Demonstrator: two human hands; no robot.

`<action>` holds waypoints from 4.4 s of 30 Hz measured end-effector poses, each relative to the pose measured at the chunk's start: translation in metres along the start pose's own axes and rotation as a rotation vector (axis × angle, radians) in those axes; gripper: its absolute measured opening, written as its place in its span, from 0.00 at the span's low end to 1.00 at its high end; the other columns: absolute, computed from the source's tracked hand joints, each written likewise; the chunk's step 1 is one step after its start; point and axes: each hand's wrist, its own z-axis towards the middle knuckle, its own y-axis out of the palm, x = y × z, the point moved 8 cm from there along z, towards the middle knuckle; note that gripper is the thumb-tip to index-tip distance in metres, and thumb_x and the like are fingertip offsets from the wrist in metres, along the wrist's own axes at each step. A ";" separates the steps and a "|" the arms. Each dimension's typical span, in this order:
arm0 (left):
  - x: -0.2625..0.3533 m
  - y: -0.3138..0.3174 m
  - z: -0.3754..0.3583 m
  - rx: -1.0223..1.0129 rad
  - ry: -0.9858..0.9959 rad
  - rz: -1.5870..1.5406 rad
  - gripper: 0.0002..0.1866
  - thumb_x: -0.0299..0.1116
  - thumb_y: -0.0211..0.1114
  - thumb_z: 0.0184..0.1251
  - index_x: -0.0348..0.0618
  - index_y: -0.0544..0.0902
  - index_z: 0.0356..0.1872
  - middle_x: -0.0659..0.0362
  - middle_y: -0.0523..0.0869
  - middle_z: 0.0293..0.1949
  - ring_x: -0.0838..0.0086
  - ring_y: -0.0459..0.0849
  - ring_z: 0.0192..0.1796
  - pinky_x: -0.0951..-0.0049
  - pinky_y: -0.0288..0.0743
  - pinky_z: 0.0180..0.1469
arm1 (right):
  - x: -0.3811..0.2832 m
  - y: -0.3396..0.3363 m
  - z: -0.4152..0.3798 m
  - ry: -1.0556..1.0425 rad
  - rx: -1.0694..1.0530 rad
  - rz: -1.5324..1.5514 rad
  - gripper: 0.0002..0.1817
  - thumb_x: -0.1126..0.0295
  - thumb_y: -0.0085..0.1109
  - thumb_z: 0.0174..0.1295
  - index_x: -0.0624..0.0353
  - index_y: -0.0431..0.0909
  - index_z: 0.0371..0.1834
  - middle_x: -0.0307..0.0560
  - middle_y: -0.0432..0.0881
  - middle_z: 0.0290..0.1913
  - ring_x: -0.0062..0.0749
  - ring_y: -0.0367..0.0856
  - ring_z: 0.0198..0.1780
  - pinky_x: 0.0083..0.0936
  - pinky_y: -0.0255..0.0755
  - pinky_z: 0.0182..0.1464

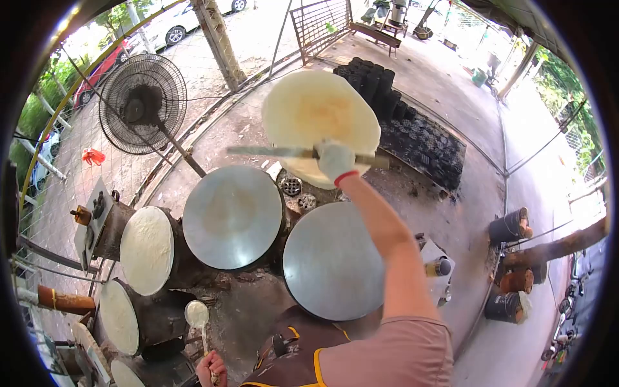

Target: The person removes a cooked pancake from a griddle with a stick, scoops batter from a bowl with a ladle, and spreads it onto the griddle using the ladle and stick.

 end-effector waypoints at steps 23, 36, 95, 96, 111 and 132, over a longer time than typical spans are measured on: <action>-0.022 -0.029 -0.097 -0.084 0.568 -0.474 0.13 0.34 0.42 0.73 0.35 0.70 0.43 0.62 0.65 0.22 0.82 0.61 0.15 0.82 0.58 0.14 | -0.298 0.045 -0.217 -0.360 -0.782 0.836 0.25 0.64 0.56 0.58 0.55 0.69 0.60 0.49 0.83 0.40 0.42 0.82 0.41 0.34 0.73 0.45; -0.221 -0.337 -0.364 0.710 1.117 -0.825 0.07 0.34 0.53 0.69 0.42 0.70 0.40 0.62 0.72 0.24 0.79 0.69 0.17 0.77 0.62 0.16 | -0.607 -0.024 -0.693 -0.563 -1.868 0.987 0.18 0.68 0.46 0.66 0.58 0.69 0.59 0.43 0.79 0.30 0.20 0.75 0.23 0.18 0.71 0.24; -0.210 -0.015 -0.105 -0.192 -0.008 0.330 0.02 0.23 0.51 0.66 0.43 0.70 0.35 0.67 0.62 0.17 0.86 0.58 0.12 0.84 0.54 0.11 | -0.085 -0.066 -0.567 -0.282 -1.047 0.674 0.24 0.52 0.43 0.64 0.37 0.67 0.64 0.58 0.79 0.45 0.56 0.78 0.42 0.44 0.71 0.47; -0.215 0.019 -0.093 -0.224 -0.008 0.451 0.02 0.23 0.51 0.66 0.43 0.70 0.36 0.67 0.62 0.17 0.86 0.58 0.12 0.84 0.54 0.10 | -0.077 -0.072 -0.559 -0.165 -1.020 0.706 0.24 0.52 0.45 0.64 0.39 0.68 0.63 0.59 0.79 0.46 0.57 0.77 0.43 0.44 0.71 0.48; -0.322 0.160 0.149 -0.576 0.026 1.490 0.10 0.27 0.56 0.61 0.39 0.65 0.38 0.60 0.71 0.20 0.76 0.70 0.15 0.73 0.63 0.16 | 0.046 0.031 -0.550 1.393 0.382 1.665 0.20 0.65 0.49 0.67 0.47 0.69 0.63 0.37 0.73 0.23 0.18 0.68 0.17 0.17 0.62 0.19; -0.194 0.211 0.246 -0.728 0.772 2.429 0.11 0.28 0.54 0.63 0.42 0.69 0.46 0.41 0.80 0.35 0.45 0.81 0.38 0.51 0.73 0.40 | -0.020 0.052 -0.479 1.507 0.188 1.358 0.19 0.61 0.53 0.65 0.55 0.76 0.57 0.49 0.84 0.43 0.24 0.78 0.40 0.19 0.71 0.42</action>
